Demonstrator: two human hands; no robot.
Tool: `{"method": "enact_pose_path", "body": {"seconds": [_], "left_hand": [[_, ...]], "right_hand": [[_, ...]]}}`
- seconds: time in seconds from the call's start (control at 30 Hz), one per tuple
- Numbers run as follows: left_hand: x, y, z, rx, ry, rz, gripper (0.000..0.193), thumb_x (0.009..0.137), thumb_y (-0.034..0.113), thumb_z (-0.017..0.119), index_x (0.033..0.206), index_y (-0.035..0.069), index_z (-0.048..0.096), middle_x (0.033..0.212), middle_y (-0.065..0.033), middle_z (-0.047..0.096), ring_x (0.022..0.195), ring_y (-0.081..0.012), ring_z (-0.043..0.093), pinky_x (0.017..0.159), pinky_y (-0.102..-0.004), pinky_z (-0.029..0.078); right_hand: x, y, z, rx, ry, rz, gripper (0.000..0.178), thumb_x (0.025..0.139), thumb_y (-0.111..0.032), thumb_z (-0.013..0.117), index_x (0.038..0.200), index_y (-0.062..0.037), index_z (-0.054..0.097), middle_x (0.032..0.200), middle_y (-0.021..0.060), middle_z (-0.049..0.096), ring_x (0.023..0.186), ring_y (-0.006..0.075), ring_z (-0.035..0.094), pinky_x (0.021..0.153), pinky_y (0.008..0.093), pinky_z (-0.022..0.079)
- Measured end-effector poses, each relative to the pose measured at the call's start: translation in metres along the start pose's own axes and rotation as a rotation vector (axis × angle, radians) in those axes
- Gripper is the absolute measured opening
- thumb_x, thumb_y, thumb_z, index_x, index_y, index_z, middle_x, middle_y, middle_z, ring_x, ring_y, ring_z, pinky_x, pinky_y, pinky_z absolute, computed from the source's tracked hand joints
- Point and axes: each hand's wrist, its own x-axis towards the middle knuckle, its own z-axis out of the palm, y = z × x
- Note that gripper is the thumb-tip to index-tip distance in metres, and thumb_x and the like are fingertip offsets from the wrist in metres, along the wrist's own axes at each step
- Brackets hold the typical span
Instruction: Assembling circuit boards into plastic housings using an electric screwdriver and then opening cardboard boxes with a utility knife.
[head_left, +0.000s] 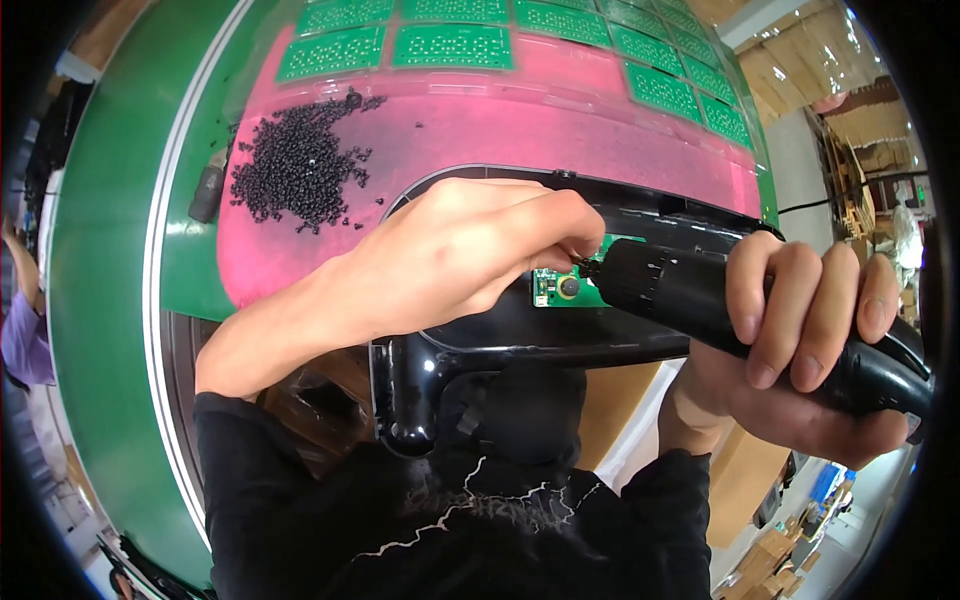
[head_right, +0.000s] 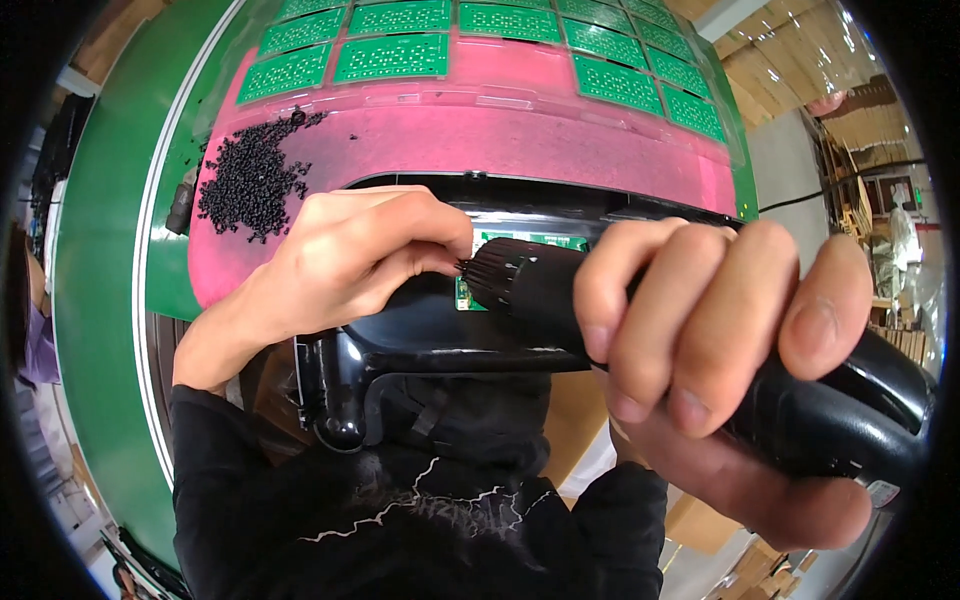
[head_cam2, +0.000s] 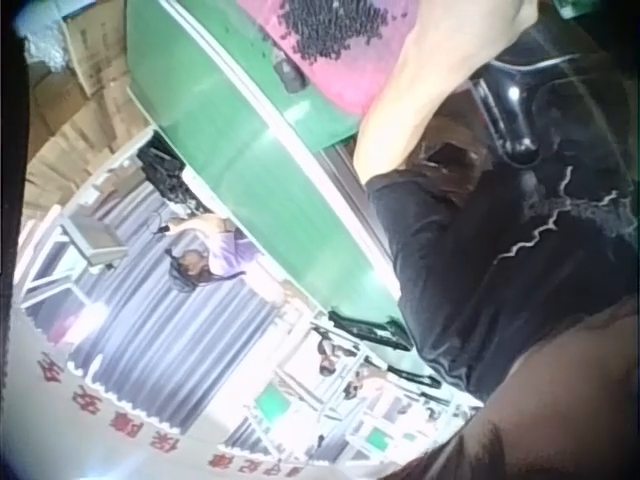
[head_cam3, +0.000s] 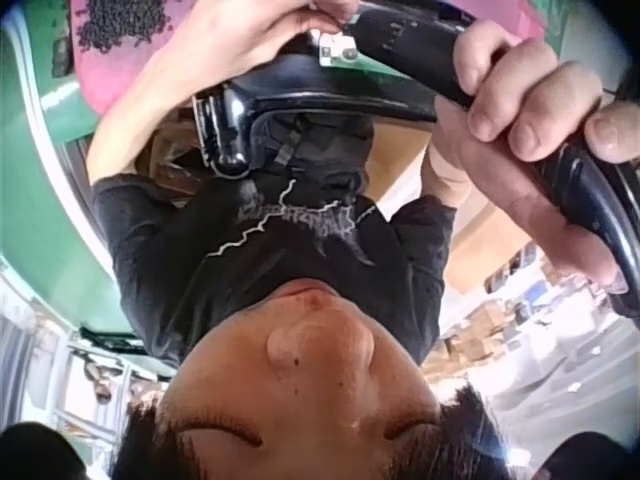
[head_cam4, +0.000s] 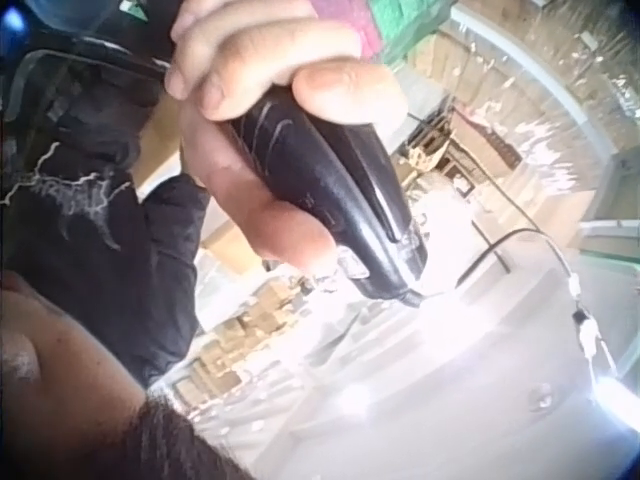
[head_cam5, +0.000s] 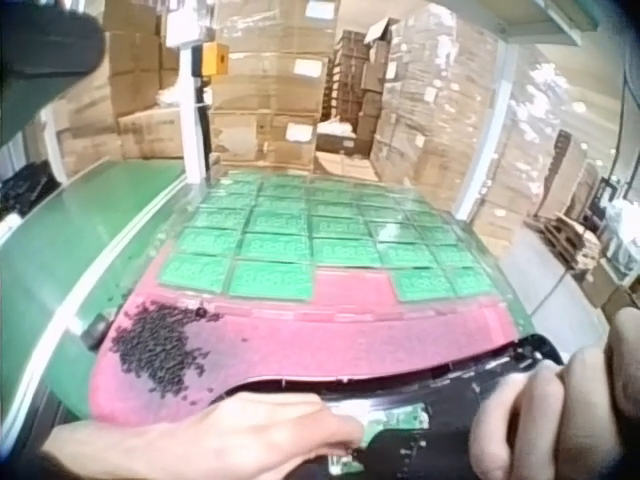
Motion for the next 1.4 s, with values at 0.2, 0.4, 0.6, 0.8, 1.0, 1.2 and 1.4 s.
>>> {"method": "enact_pose_path", "body": {"seconds": [0.2,0.4,0.6,0.8,1.0,1.2,1.4], "left_hand": [[0.002,0.002,-0.003,-0.016,-0.044,-0.03,0.021,0.071,0.0,0.071,0.089,-0.002,0.061,0.081,-0.0123,0.066,0.074,-0.0256,0.066,0.063,-0.0322,0.053],[-0.005,-0.004,0.001,0.096,-0.023,0.025,0.014,0.07,-0.002,0.071,0.082,-0.002,0.064,0.077,-0.0124,0.068,0.071,-0.0274,0.068,0.062,-0.0313,0.055],[0.0,-0.003,-0.004,0.181,-0.012,-0.14,0.005,0.077,-0.001,0.065,0.082,-0.002,0.063,0.074,-0.0112,0.066,0.066,-0.0247,0.066,0.058,-0.0289,0.051],[0.001,-0.001,-0.005,0.233,-0.038,-0.158,0.006,0.08,0.003,0.064,0.083,-0.002,0.061,0.073,-0.0114,0.06,0.066,-0.0267,0.061,0.059,-0.032,0.048],[-0.002,-0.004,-0.001,0.149,-0.046,-0.148,0.014,0.077,0.006,0.068,0.085,-0.001,0.058,0.076,-0.0117,0.058,0.068,-0.028,0.06,0.059,-0.035,0.047],[-0.006,-0.006,-0.002,0.188,-0.077,-0.122,0.015,0.076,0.007,0.068,0.086,0.0,0.058,0.078,-0.012,0.06,0.073,-0.0301,0.06,0.062,-0.0374,0.048],[-0.01,-0.009,-0.002,0.253,-0.278,-0.099,0.013,0.075,0.009,0.068,0.08,0.0,0.06,0.076,-0.011,0.061,0.075,-0.028,0.061,0.064,-0.037,0.049]], "right_hand": [[-0.005,-0.001,-0.003,-0.048,-0.007,0.021,0.052,0.071,-0.054,0.068,0.092,-0.0123,0.046,0.06,-0.0065,0.048,0.043,0.0045,0.044,0.049,0.0204,0.037],[-0.011,0.008,0.001,-0.063,-0.007,0.047,0.062,0.069,-0.064,0.068,0.094,-0.0123,0.045,0.061,-0.004,0.048,0.043,0.0078,0.043,0.048,0.0235,0.036],[-0.022,0.002,-0.007,-0.109,-0.006,0.287,0.067,0.068,-0.067,0.067,0.096,-0.0103,0.045,0.062,-0.002,0.049,0.044,0.0092,0.044,0.048,0.0251,0.036],[-0.024,0.01,-0.008,-0.131,-0.033,0.295,0.069,0.067,-0.068,0.068,0.094,-0.0097,0.044,0.062,-0.0024,0.049,0.045,0.0096,0.045,0.047,0.0243,0.036],[-0.019,0.016,0.002,-0.212,-0.154,0.383,0.069,0.062,-0.067,0.072,0.087,-0.0091,0.043,0.059,-0.0029,0.049,0.045,0.0092,0.046,0.045,0.0242,0.037],[-0.019,0.01,0.016,-0.294,-0.089,0.466,0.066,0.066,-0.065,0.071,0.087,-0.0083,0.044,0.058,-0.0028,0.047,0.045,0.009,0.044,0.044,0.024,0.035],[-0.017,0.008,0.007,-0.147,-0.042,0.223,0.059,0.07,-0.059,0.07,0.091,-0.0101,0.044,0.059,-0.0041,0.048,0.043,0.009,0.045,0.047,0.0245,0.037]]}}
